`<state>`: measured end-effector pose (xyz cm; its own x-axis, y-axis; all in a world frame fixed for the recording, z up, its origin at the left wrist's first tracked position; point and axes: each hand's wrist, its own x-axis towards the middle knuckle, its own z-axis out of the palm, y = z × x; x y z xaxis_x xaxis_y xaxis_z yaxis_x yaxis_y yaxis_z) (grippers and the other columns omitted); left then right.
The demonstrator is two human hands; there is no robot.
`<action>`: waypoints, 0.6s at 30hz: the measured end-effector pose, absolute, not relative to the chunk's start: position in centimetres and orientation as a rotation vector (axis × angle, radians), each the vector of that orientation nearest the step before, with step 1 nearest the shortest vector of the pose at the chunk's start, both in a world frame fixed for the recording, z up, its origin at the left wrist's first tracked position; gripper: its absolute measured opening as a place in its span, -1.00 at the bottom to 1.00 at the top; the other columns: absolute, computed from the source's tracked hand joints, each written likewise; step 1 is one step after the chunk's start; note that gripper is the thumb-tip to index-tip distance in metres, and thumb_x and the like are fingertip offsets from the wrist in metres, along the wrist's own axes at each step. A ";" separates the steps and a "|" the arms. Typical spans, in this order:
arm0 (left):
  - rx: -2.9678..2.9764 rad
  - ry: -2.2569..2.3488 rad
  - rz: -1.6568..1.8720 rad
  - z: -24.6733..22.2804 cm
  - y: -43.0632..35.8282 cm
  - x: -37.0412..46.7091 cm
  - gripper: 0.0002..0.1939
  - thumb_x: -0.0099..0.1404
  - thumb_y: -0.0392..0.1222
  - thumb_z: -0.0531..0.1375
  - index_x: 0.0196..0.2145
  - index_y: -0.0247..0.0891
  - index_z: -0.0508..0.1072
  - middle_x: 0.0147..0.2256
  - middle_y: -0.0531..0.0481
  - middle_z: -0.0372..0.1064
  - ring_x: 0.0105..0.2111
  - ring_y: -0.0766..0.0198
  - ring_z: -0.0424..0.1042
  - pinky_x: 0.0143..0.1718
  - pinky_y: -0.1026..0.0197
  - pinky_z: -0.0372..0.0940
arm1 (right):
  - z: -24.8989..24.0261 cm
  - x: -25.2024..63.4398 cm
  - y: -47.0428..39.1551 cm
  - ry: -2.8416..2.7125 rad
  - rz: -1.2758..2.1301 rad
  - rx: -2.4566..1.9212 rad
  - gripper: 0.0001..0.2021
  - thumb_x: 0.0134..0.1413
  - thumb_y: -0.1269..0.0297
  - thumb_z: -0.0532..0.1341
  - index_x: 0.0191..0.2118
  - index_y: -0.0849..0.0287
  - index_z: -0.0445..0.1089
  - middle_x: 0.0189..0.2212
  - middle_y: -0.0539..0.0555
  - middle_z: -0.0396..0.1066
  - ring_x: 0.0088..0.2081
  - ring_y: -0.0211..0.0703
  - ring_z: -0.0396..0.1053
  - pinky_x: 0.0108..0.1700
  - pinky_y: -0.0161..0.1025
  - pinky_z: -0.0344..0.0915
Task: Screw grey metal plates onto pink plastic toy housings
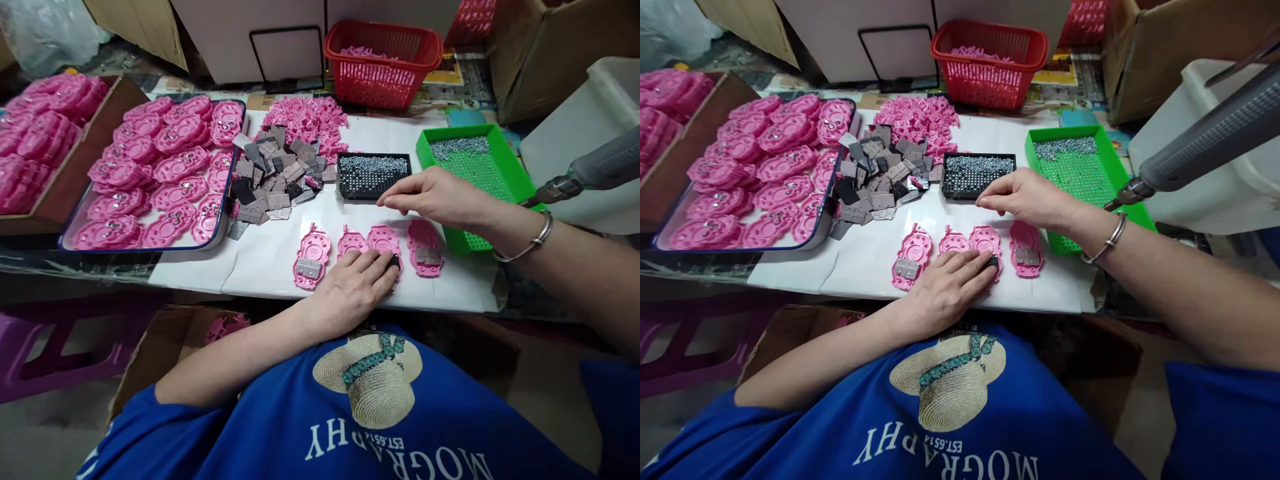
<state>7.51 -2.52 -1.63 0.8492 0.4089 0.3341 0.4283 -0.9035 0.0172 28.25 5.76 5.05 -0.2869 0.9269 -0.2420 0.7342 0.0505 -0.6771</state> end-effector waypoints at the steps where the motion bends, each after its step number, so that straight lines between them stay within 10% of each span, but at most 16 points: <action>1: -2.962 -0.664 -0.532 -1.7 -2.5 7.3 -0.67 0.45 -0.28 0.01 0.10 -0.37 0.38 0.13 -0.20 0.36 0.06 0.05 0.36 -0.03 0.08 0.25 | 5.0 28.1 5.7 -2.083 1.081 -1.687 -0.69 0.11 0.09 0.19 -0.18 0.19 0.53 -0.38 0.05 0.49 -0.36 -0.34 0.34 -0.26 -0.31 0.26; 18: -2.981 -0.653 -0.600 -2.0 -2.2 6.9 -0.67 0.41 -0.34 0.02 0.07 -0.34 0.41 0.12 -0.17 0.37 0.05 0.08 0.34 -0.04 0.08 0.25 | 4.7 27.0 6.7 -2.198 1.367 -1.683 -0.67 0.03 0.09 0.22 -0.18 0.18 0.54 -0.32 0.04 0.50 -0.42 -0.37 0.28 -0.33 -0.33 0.21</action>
<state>6.88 -2.22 -1.98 0.8374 0.3963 0.3764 0.4084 -0.9114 0.0512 27.01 6.66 4.73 -0.4045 0.7997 -0.4436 0.7516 0.0144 -0.6594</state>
